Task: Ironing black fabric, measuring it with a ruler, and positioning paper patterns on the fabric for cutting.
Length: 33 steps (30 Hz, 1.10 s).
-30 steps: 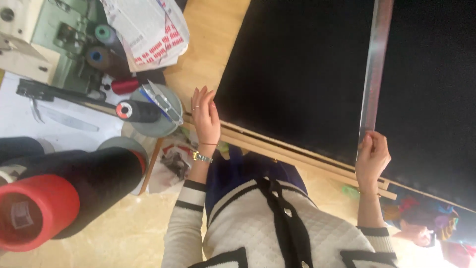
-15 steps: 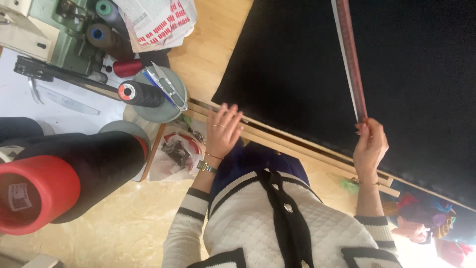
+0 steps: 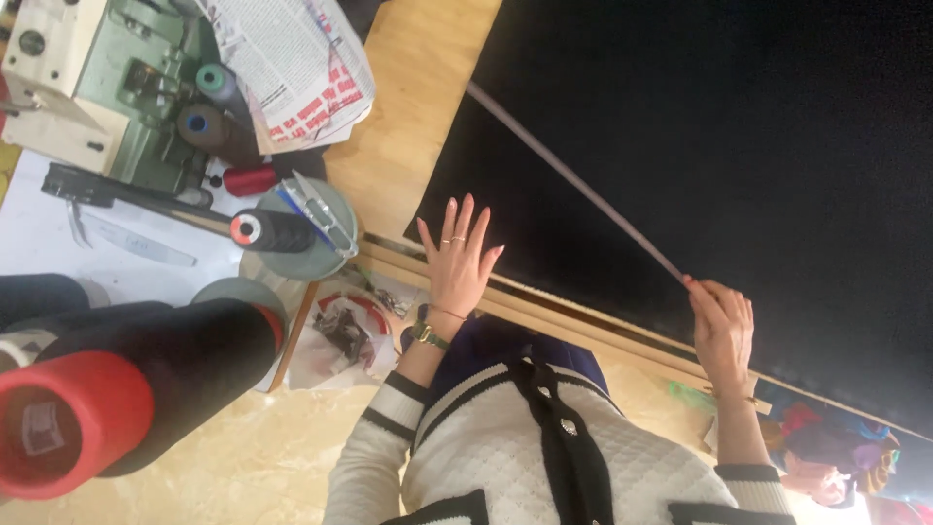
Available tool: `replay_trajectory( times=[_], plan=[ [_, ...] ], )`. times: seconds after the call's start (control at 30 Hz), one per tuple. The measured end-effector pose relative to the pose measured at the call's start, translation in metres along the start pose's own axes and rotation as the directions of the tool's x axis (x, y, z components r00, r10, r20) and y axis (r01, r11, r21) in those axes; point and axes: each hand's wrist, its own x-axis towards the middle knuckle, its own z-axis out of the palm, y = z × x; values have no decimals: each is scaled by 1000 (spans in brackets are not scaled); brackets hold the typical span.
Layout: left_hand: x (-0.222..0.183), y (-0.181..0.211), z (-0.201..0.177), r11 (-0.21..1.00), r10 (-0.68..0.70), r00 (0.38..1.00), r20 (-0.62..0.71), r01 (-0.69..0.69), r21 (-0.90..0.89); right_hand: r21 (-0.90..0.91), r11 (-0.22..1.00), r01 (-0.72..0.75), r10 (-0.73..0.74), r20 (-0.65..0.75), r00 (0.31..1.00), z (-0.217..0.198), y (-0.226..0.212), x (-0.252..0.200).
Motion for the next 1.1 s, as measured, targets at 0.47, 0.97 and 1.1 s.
replay_trajectory(
  times=[0.47, 0.97, 1.1],
  plan=[
    [81, 57, 45, 971, -210, 964, 165, 185, 152, -65, 993, -97, 98, 9, 995, 13, 177, 64],
    [87, 70, 41, 949, -230, 965, 124, 195, 248, -20, 995, -98, 90, -258, 962, 52, 239, 228],
    [100, 93, 57, 953, -201, 972, 124, 165, 255, 128, 956, -264, 286, -206, 936, 41, 204, 189]
  ],
)
